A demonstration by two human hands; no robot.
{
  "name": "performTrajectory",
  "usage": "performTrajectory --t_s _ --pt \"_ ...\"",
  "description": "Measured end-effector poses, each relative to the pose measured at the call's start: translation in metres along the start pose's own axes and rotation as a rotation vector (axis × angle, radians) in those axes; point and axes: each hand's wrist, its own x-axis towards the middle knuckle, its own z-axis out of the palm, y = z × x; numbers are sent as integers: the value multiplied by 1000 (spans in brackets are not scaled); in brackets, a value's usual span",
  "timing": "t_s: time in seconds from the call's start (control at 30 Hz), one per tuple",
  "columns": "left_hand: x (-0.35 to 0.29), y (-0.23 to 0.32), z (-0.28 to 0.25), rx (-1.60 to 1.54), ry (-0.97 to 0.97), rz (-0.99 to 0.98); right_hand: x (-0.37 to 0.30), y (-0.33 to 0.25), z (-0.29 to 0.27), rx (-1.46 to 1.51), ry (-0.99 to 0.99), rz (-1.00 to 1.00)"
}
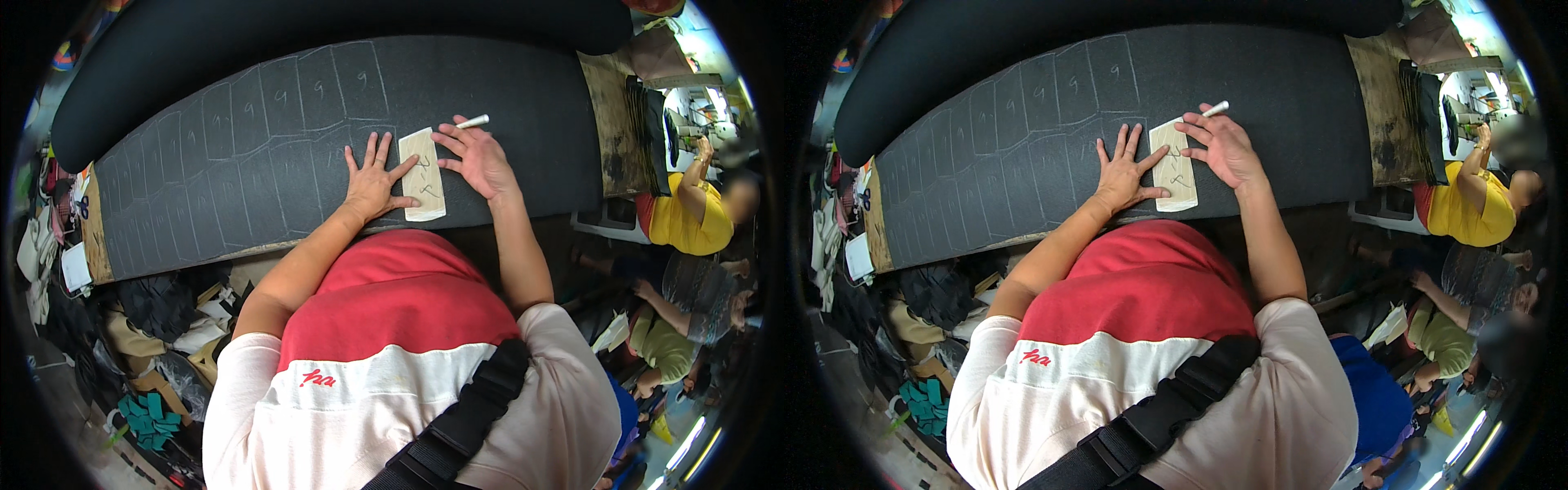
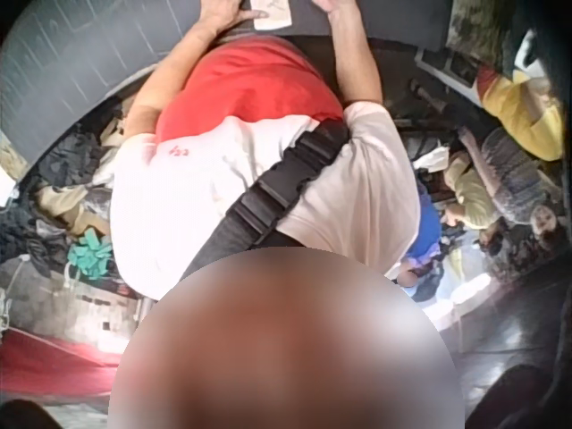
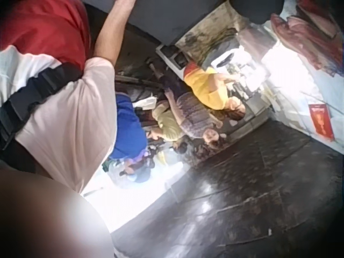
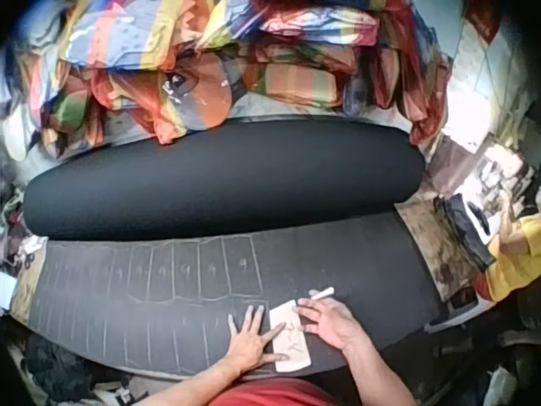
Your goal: The person uses a white marker and a small paper template to mark a large roll of black fabric. They repeatedly position the template, trace or mark sections, and write numbers on the fabric surface.
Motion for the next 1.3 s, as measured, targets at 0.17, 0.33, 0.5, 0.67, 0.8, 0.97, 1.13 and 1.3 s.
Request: performTrajectory --t_s 0.17,0.33,0.5,0.67,0.8,0.97,1.13,1.3 --pt "-1 1 0 -2 26 -6 41 35 -4 -798 312 -159" --pt "-2 0 -1 6 51 -9 62 51 -7 -977 181 -337" --pt "0 1 -2 -31 24 -29 66 53 0 -1450 29 -370" --pt "-1 2 -2 -63 36 -40 70 40 -18 -1420 280 -501" --pt "0 2 -1 -58 50 -38 74 40 -32 -1063 375 -402" --pt "-1 1 1 -65 85 -23 19 49 -38 -1480 170 -675" --pt "1 2 1 -59 71 -22 -81 50 -49 -1499 142 -354" --pt "1 3 -2 -60 42 -17 -67 40 -46 -1084 423 -429"
